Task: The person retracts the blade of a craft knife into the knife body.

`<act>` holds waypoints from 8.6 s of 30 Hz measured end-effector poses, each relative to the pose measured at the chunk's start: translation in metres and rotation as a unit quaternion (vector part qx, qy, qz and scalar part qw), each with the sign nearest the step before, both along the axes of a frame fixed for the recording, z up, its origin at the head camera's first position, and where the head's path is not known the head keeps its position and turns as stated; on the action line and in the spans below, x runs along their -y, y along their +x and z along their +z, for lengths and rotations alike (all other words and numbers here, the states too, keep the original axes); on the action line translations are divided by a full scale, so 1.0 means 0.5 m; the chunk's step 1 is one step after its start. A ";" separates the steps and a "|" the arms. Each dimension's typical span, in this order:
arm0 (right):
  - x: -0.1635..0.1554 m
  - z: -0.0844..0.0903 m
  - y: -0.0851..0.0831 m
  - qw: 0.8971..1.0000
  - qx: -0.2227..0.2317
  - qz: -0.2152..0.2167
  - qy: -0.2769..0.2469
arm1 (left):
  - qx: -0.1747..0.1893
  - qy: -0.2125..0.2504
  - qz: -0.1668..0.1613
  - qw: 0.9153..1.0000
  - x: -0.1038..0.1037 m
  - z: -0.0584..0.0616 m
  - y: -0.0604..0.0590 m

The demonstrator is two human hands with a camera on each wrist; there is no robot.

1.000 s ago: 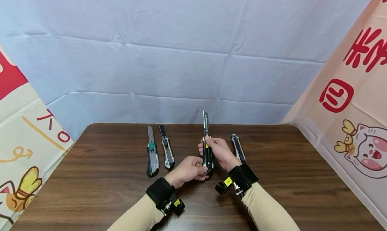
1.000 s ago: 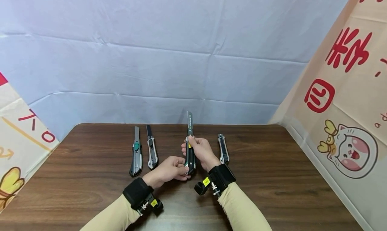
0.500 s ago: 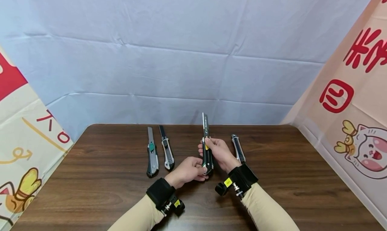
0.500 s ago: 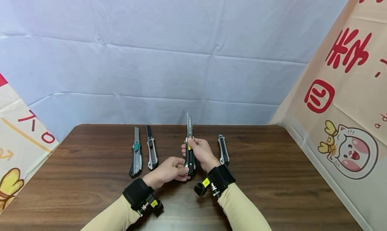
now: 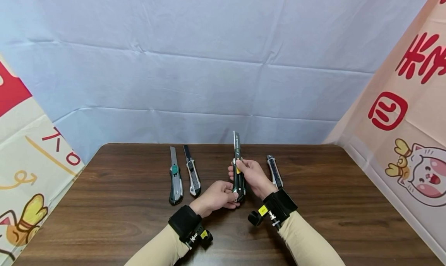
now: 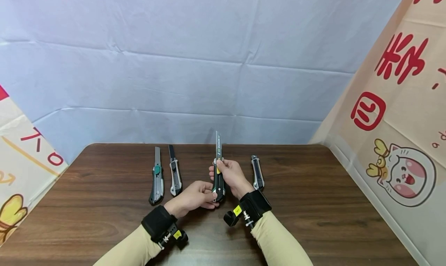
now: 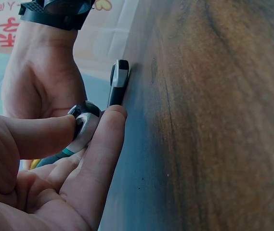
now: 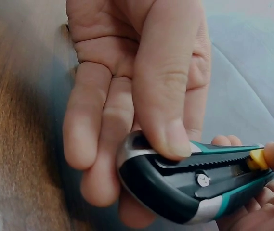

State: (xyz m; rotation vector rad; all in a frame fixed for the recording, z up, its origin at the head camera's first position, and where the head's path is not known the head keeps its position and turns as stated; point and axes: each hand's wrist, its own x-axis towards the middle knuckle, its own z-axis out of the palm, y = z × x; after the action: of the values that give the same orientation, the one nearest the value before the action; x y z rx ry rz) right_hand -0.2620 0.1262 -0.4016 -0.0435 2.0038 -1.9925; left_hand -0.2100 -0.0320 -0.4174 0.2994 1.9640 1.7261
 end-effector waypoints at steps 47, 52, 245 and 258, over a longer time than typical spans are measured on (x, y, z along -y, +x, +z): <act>-0.004 0.004 0.002 1.000 -0.004 0.026 0.010 | 0.006 0.000 0.005 1.000 0.000 -0.006 -0.004; -0.003 0.004 0.002 0.999 -0.009 0.032 0.006 | 0.011 0.000 0.007 1.000 0.001 -0.006 -0.005; 0.008 -0.007 0.011 1.000 -0.010 -0.003 -0.026 | 0.016 0.042 0.071 0.996 -0.009 -0.015 -0.002; 0.002 -0.008 0.011 0.999 -0.013 0.015 -0.029 | 0.014 0.039 0.069 0.997 -0.010 -0.015 -0.001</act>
State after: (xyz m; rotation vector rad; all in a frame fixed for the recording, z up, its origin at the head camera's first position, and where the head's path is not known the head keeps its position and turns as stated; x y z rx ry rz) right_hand -0.2567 0.1250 -0.4057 -0.1106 1.9498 -2.0408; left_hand -0.2106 -0.0271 -0.4251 0.1694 1.9390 1.8868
